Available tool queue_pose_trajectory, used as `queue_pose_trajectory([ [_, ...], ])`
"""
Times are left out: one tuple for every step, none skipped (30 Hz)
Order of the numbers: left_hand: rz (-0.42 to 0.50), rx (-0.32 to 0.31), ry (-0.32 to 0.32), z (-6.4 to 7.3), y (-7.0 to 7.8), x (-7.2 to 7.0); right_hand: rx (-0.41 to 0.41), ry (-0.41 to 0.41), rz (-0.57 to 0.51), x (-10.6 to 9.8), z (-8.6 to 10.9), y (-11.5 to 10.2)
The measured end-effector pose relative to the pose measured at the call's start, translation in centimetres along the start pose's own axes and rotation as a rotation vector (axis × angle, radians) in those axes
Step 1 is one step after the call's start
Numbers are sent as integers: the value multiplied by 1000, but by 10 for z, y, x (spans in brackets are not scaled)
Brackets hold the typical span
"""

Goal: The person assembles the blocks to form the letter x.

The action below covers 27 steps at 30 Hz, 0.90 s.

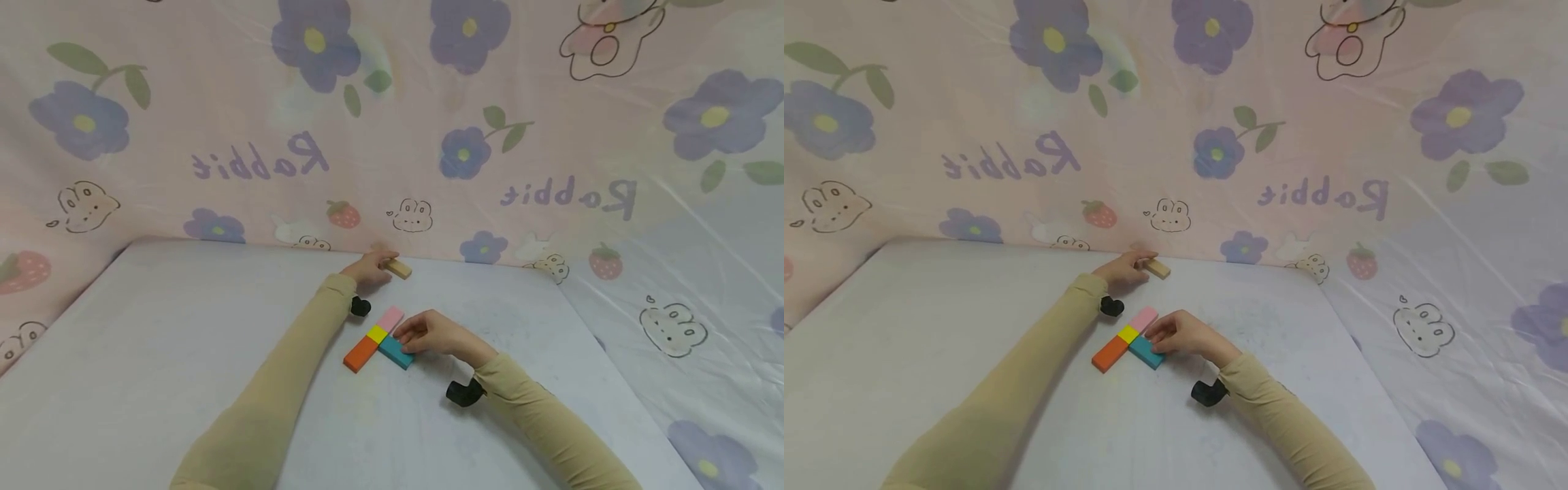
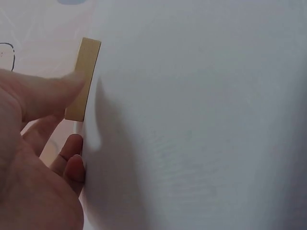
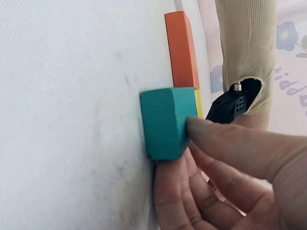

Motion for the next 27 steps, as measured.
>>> queue_pose_trajectory([
  [2, 3, 4, 0, 0, 0, 0, 2, 0, 0, 0, 0],
  [9, 3, 8, 0, 0, 0, 5, 4, 3, -1, 1, 1],
  [13, 4, 12, 0, 1, 1, 8, 4, 6, -1, 1, 1],
  [22, 2, 16, -1, 1, 2, 9, 6, 4, -1, 2, 2],
  [30, 2, 20, -1, 1, 3, 9, 7, 2, -1, 2, 3],
  [33, 2, 25, -1, 1, 4, 7, 6, -1, -1, 3, 4],
  [38, -2, 31, -2, 1, 5, 4, 5, -3, -2, 3, 4],
  [41, -12, 37, -3, 0, 6, 0, 2, -8, -2, 3, 5],
  [44, -18, 45, -4, -1, 7, -3, -1, -14, -1, 3, 5],
  [48, -21, 54, -5, -2, 7, -8, -4, -19, -1, 3, 5],
  [49, -22, 65, -5, -2, 7, -11, -6, -20, -1, 3, 5],
  [53, -24, 77, -5, -2, 6, -13, -8, -21, -1, 3, 5],
  [57, -25, 88, -5, -3, 6, -15, -10, -21, 0, 3, 4],
  [58, -23, 100, -5, -3, 5, -15, -10, -19, 0, 3, 4],
  [55, -21, 110, -5, -3, 5, -14, -10, -19, 0, 3, 4],
  [49, -19, 121, -5, -3, 4, -13, -10, -17, 0, 2, 4],
  [41, -17, 131, -5, -3, 3, -11, -9, -16, 0, 2, 3],
  [33, -15, 141, -6, -3, 3, -10, -10, -16, 1, 2, 3],
  [24, -14, 150, -6, -3, 2, -9, -11, -15, 1, 2, 3],
  [16, -14, 157, -6, -4, 2, -8, -11, -14, 1, 2, 3],
  [10, -16, 163, -6, -5, 2, -7, -13, -13, 1, 1, 3],
  [5, -16, 170, -7, -5, 1, -7, -15, -12, 1, 1, 3],
  [3, -18, 174, -7, -6, 1, -6, -16, -8, 1, 1, 3],
  [1, -18, 177, -7, -7, 0, -8, -19, 1, 1, 0, 3],
  [1, -18, 180, -7, -8, 0, -8, -20, 7, 1, 0, 3],
  [1, -17, 184, -7, -8, -1, -8, -21, 14, 1, 0, 3],
  [3, -15, 189, -7, -8, -2, -8, -22, 18, 1, 0, 3],
])
Point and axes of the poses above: each hand's wrist, its own z-axis away from the middle knuckle, its own x-axis out of the palm, y = z × x, the point moved 6 cm from there along -z, towards the middle knuckle, and after that the axes turned 11 degrees about -z, right-handed, at the moved point
